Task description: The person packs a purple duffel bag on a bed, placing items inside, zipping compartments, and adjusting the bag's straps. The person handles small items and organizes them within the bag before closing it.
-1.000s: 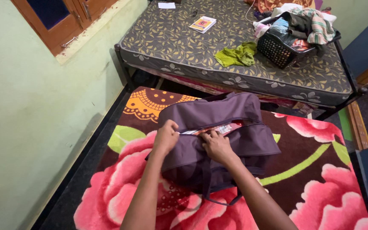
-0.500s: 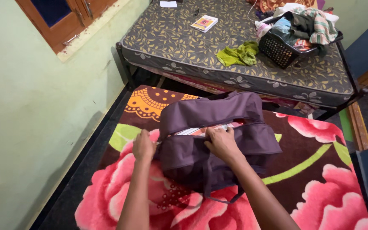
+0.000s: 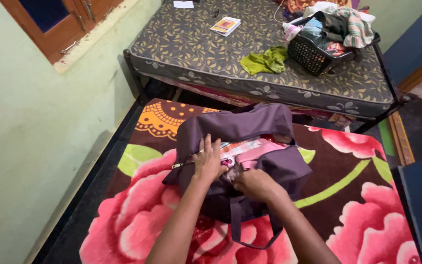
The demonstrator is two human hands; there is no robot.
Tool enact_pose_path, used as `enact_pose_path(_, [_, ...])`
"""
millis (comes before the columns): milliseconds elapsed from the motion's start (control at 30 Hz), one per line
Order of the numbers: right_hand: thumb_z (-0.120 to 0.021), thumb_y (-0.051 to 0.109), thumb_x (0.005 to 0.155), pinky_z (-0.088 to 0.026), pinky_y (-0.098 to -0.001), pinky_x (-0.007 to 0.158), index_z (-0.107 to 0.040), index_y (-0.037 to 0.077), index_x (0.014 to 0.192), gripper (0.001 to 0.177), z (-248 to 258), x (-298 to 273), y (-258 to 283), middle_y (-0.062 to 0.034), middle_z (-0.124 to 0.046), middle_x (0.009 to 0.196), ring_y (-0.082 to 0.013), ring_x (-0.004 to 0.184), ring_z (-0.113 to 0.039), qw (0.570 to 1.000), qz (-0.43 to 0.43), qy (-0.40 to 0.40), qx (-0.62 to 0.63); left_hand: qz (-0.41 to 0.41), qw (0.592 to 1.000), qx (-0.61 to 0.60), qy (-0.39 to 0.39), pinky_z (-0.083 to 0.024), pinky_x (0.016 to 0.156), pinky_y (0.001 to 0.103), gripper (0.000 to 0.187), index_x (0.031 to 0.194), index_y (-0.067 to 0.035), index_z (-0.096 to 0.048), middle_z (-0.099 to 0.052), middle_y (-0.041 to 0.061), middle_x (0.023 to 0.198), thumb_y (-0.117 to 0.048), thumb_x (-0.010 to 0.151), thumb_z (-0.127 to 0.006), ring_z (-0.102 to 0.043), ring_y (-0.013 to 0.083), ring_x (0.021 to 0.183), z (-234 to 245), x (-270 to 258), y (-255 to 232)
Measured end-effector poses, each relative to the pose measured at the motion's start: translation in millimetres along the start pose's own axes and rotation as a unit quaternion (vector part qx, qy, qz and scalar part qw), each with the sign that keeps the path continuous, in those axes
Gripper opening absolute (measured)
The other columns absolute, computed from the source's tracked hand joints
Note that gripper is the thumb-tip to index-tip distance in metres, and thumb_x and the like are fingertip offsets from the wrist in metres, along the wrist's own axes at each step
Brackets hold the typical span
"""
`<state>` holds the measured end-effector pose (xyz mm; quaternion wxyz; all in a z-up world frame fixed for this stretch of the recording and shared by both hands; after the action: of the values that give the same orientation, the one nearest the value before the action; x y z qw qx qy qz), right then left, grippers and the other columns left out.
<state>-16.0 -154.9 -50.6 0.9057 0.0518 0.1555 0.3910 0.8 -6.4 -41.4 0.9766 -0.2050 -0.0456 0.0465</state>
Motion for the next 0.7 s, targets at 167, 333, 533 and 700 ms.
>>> enact_pose_path(167, [-0.060,0.025,0.088,-0.058,-0.0499,0.073,-0.076,0.016,0.093,0.019,8,24,-67,-0.0147,-0.075,0.087,-0.0351,0.083,-0.074,0.981,-0.157,-0.117,-0.005,0.010,0.998,0.056,0.009,-0.042,0.107,0.062,0.082,0.147,-0.012,-0.042,-0.043,0.016,0.147,-0.022,0.078,-0.086,-0.041,0.0389,0.139,-25,14,2])
enact_pose_path(333, [-0.058,0.019,0.092,-0.057,-0.0503,0.080,-0.071,0.009,0.102,0.019,16,35,-148,-0.0169,-0.075,0.098,-0.0375,0.093,-0.072,0.928,-0.247,-0.280,-0.016,-0.040,0.998,0.013,-0.041,-0.036,0.109,0.061,0.092,0.142,-0.008,-0.042,-0.046,0.018,0.142,-0.018,0.063,-0.087,-0.041,0.0404,0.138,-42,15,2])
enact_pose_path(533, [-0.066,0.027,0.083,-0.045,-0.0519,0.101,-0.055,0.005,0.130,0.053,-37,71,-215,-0.0217,-0.058,0.131,-0.0429,0.123,-0.054,0.965,-0.222,-0.142,-0.019,-0.071,0.990,0.108,-0.064,-0.037,0.100,0.067,0.071,0.142,-0.009,-0.046,-0.051,0.019,0.140,-0.018,0.078,-0.073,-0.048,0.0405,0.130,-42,16,-12])
enact_pose_path(700, [-0.080,0.039,0.074,-0.030,-0.0507,0.116,-0.034,-0.002,0.149,0.097,-62,93,-185,-0.0316,-0.037,0.153,-0.0504,0.143,-0.035,0.983,-0.003,-0.172,0.059,-0.080,0.988,0.093,-0.089,-0.042,0.094,0.060,0.049,0.134,-0.021,-0.059,-0.058,0.013,0.126,-0.016,0.086,-0.063,-0.054,0.0390,0.118,-46,16,-11])
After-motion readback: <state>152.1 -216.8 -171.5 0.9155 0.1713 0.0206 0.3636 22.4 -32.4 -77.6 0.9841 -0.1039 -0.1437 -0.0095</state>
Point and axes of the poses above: each hand's wrist, its own x-axis towards the middle knuckle, its own z-axis out of the back of the hand, y = z × x, the point moved 7 cm from there along x, towards the middle knuckle
